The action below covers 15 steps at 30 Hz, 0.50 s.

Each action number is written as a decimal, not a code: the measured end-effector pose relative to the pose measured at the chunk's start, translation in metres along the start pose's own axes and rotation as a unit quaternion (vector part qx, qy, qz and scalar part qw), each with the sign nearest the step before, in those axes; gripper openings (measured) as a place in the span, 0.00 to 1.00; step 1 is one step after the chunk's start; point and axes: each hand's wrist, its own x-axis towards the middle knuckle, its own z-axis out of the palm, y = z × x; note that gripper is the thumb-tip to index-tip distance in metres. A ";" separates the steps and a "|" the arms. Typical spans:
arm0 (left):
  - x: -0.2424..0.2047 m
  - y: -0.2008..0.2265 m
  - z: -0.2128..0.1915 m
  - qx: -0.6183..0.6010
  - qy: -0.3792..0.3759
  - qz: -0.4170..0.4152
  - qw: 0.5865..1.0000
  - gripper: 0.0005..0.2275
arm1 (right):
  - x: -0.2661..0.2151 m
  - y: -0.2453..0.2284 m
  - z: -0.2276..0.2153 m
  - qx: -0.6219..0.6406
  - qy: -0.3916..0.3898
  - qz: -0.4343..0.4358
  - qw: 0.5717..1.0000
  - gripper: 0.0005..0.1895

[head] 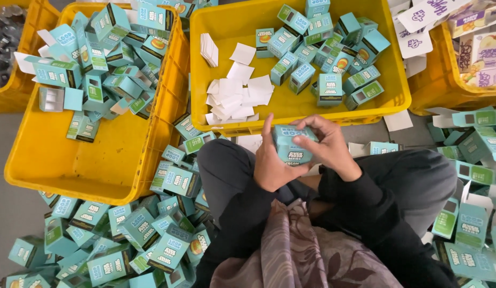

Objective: Folding flat cardboard product boxes into their 3D shape and placing them into a yellow storage bin.

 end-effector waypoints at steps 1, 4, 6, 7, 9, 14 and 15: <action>0.000 0.003 0.000 0.003 -0.003 -0.004 1.000 0.59 | 0.000 -0.002 -0.001 -0.019 0.017 0.012 1.000 0.16; 0.003 0.000 0.006 0.003 0.001 0.021 1.000 0.58 | 0.005 -0.007 -0.009 -0.041 0.017 0.010 0.999 0.08; 0.004 -0.002 0.006 0.001 0.007 0.035 0.999 0.58 | 0.008 -0.011 -0.007 -0.042 0.011 -0.006 0.999 0.08; 0.004 -0.003 0.005 -0.002 0.014 0.049 0.999 0.57 | 0.009 -0.013 -0.007 -0.044 0.004 -0.021 0.999 0.08; 0.005 -0.001 0.002 -0.018 0.006 0.040 0.999 0.57 | 0.007 -0.006 -0.008 -0.040 0.002 -0.028 0.999 0.08; 0.007 -0.006 0.000 -0.051 -0.002 0.041 0.998 0.56 | 0.008 -0.002 -0.010 -0.025 -0.002 -0.039 0.999 0.08; 0.007 -0.008 0.001 -0.054 0.003 0.044 0.998 0.55 | 0.009 -0.003 -0.010 -0.021 -0.006 -0.039 0.999 0.08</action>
